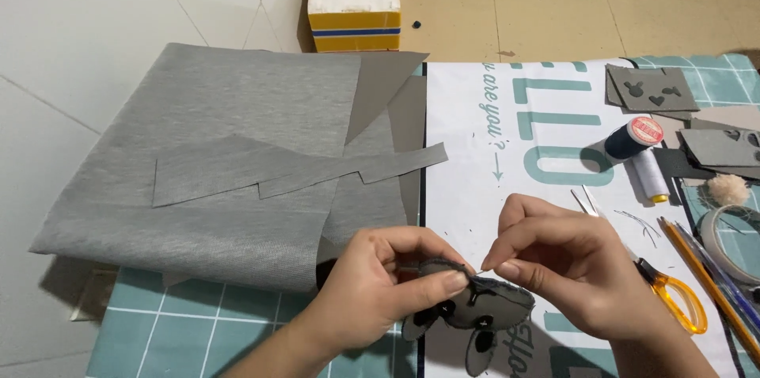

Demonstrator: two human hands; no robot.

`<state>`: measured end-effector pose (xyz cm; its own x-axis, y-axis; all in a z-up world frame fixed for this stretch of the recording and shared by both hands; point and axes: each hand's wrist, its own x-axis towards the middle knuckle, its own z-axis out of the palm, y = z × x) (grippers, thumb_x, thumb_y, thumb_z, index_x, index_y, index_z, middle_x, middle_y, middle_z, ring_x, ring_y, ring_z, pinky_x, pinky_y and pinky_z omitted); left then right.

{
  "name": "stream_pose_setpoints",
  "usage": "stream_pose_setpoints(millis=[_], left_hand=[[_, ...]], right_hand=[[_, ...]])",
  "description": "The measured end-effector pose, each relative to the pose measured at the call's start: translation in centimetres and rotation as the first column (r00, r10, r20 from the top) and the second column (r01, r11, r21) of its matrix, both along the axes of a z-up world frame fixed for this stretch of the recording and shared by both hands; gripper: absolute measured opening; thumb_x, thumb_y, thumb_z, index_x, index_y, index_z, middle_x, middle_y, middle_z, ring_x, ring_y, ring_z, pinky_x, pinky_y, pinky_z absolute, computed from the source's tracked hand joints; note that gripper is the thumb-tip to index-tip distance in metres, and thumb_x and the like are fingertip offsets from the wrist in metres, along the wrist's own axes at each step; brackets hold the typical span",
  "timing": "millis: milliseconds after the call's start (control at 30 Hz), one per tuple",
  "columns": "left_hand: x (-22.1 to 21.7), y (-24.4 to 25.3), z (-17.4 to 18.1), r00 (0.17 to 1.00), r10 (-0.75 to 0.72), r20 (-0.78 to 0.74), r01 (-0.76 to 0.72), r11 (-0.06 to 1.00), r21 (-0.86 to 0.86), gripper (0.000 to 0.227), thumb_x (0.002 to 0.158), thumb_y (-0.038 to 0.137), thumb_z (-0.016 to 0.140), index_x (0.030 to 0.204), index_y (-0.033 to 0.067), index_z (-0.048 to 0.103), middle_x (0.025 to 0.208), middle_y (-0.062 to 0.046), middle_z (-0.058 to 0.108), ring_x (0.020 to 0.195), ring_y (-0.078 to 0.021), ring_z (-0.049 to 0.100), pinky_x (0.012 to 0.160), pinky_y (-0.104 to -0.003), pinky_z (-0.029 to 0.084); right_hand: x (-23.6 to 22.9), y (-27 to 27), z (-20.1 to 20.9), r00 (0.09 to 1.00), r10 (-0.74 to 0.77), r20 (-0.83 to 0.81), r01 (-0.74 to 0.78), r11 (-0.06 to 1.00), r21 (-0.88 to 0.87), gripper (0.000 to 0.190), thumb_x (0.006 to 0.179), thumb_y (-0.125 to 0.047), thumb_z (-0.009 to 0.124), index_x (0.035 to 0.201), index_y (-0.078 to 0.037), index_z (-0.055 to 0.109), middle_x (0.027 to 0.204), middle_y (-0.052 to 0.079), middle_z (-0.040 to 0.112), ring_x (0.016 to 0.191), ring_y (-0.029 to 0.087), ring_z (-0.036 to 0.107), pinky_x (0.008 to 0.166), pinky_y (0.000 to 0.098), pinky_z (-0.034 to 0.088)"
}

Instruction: Hand-sewing the edges of a small rabbit-shaped felt object and trimming the thread with scissors.

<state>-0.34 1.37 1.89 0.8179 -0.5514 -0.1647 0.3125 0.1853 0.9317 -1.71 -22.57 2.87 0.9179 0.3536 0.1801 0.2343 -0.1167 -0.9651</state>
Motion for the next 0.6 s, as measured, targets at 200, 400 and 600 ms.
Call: stream_pose_setpoints(millis=[200,400,600], left_hand=[[0.0,-0.2,0.1,0.995,-0.002,-0.102,0.000,1.000,-0.016,0.019,0.081,0.010,0.082,0.097,0.0005,0.081,0.090,-0.009,0.081,0.081,-0.0131,0.074,0.077,-0.022,0.061],[-0.2,-0.7,-1.2,0.979,0.108,-0.171,-0.121,0.990,-0.070,0.016,0.079,0.008,0.084,0.090,0.0002,0.076,0.082,-0.009,0.078,0.070,-0.0132,0.071,0.067,-0.026,0.060],[0.3,-0.4,-0.2,0.960,0.201,-0.192,-0.212,0.977,-0.036,0.017,0.082,0.008,0.081,0.094,-0.0006,0.074,0.086,-0.014,0.078,0.074,-0.0215,0.074,0.070,-0.033,0.064]], right_hand=[[-0.3,0.6,-0.2,0.999,0.007,-0.053,-0.002,0.996,0.090,0.013,0.089,-0.011,0.073,0.084,-0.001,0.081,0.079,0.008,0.057,0.065,0.016,0.056,0.058,0.0253,0.044],[-0.2,1.4,-1.9,0.989,0.016,-0.145,0.026,0.958,0.286,0.011,0.090,-0.012,0.076,0.089,-0.003,0.082,0.078,0.009,0.060,0.069,0.019,0.058,0.061,0.0293,0.045],[0.7,1.0,-2.0,0.973,0.046,-0.228,0.021,0.959,0.282,0.017,0.091,0.000,0.070,0.102,0.005,0.082,0.087,0.018,0.071,0.075,0.022,0.061,0.061,0.0305,0.043]])
